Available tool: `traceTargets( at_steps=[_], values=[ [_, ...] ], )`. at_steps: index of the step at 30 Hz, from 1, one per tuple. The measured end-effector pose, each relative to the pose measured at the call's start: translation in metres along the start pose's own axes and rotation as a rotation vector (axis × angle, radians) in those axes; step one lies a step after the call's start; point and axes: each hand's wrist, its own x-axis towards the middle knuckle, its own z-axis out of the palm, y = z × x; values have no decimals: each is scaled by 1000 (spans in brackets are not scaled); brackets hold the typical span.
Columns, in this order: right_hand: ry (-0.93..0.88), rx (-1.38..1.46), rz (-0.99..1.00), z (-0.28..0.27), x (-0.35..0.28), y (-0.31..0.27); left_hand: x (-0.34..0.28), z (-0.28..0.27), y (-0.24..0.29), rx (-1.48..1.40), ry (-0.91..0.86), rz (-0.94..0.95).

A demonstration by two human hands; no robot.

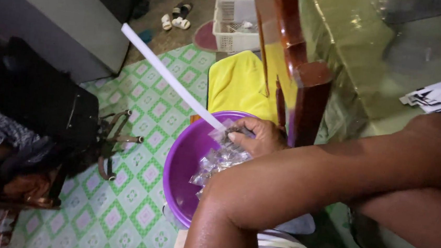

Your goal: A person is manually packaging small sachets into a long, thin plastic sleeve at a table.

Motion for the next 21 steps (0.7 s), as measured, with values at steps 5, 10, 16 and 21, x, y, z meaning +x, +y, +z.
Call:
traceTargets(
  at_steps=[5,10,16,21],
  values=[
    [70,-23,28,-2,1,-5,-16,-17,-7,-346,440,-253],
    [113,-49,59,4,7,-5,-48,-39,-18,-528,641,-234],
    [115,-59,62,5,5,-11,-126,-99,-58,-461,297,497],
    [45,58,9,7,9,2,-184,-186,-118,-431,183,658]
  ],
)
